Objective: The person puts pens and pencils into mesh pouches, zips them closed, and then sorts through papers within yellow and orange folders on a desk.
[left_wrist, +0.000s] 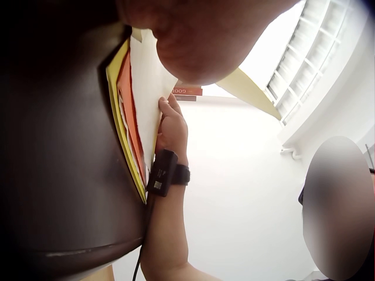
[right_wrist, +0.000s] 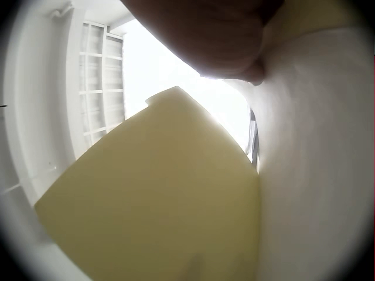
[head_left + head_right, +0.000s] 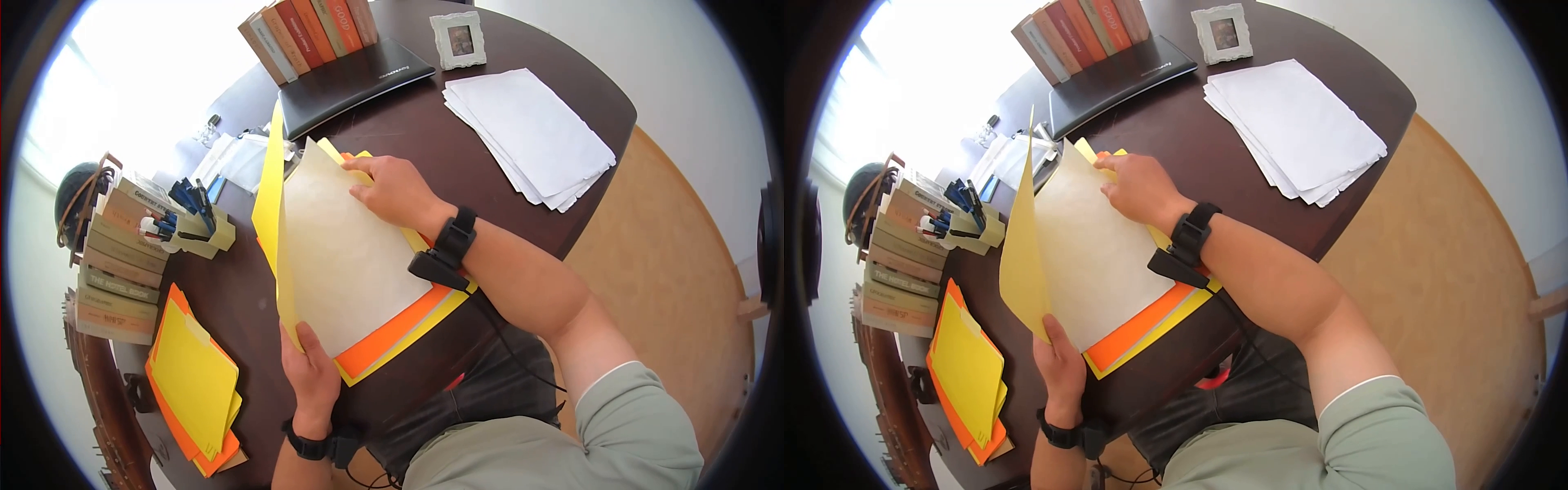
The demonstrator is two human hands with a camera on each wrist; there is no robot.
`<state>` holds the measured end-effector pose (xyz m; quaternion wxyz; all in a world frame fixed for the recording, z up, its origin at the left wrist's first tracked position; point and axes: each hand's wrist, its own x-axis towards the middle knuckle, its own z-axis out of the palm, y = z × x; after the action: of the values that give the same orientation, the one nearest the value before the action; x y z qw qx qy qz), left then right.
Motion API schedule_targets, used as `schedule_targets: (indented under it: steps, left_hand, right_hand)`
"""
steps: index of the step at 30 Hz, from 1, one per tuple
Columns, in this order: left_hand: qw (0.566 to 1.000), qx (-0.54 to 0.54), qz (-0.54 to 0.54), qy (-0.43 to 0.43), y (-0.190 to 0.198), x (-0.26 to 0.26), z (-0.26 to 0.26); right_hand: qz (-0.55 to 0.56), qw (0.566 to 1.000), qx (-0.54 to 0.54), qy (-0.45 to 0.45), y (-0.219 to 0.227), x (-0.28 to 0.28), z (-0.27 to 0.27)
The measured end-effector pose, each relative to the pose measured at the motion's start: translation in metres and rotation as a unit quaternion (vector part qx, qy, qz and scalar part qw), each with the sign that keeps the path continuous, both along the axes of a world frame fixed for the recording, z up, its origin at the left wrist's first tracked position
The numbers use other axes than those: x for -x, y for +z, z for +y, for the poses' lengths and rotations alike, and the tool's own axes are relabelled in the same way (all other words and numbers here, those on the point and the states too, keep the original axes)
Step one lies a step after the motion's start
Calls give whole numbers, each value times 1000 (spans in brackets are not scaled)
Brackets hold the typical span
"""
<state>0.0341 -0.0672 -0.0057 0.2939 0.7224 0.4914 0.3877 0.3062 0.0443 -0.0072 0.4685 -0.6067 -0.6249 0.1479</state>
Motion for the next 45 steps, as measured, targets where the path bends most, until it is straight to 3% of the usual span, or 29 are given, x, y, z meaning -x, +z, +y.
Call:
schedule_targets:
  steps: [5, 11, 14, 17, 20, 23, 33, 36, 37, 40, 42, 45]
  left_hand:
    - [1000, -17, -17, 6, -3, -1, 0]
    - [1000, -10, -20, 22, -9, 3, 2]
    - [1000, -12, -24, 17, -9, 2, 2]
    - [1000, -4, -15, 10, -8, 3, 1]
    - [1000, 11, -8, -2, -10, 7, 3]
    - [999, -1, 35, 6, -9, 8, 5]
    - [1000, -13, -21, -4, -13, 4, 8]
    - [1000, -21, -18, -7, -13, 6, 9]
    - [1000, -27, -13, -7, -13, 6, 9]
    - [999, -40, -8, -13, -8, 4, 9]
    - [998, -54, -10, -18, -5, 4, 7]
    - [997, -76, -12, -19, -3, 3, 5]
  right_hand:
    - [18, 997, 69, 16, 12, 1, -6]
    - [-85, 968, 214, 103, 47, -6, -19]
    - [-99, 974, 173, 112, 40, -8, -22]
    - [-84, 991, 42, 100, 20, -15, -11]
    - [-83, 992, -84, -36, 1, -22, 5]
    - [-54, 996, 38, -58, 6, -29, 1]
    - [-47, 990, 38, -126, -14, -17, -3]
    - [-54, 990, 65, -113, -12, -15, -9]
    - [-60, 993, 26, -97, -16, -17, -11]
    - [-85, 993, -59, -58, -25, -39, -13]
    - [-105, 987, -87, -84, -13, -65, -23]
    - [-98, 986, -47, -123, 24, -122, -45]
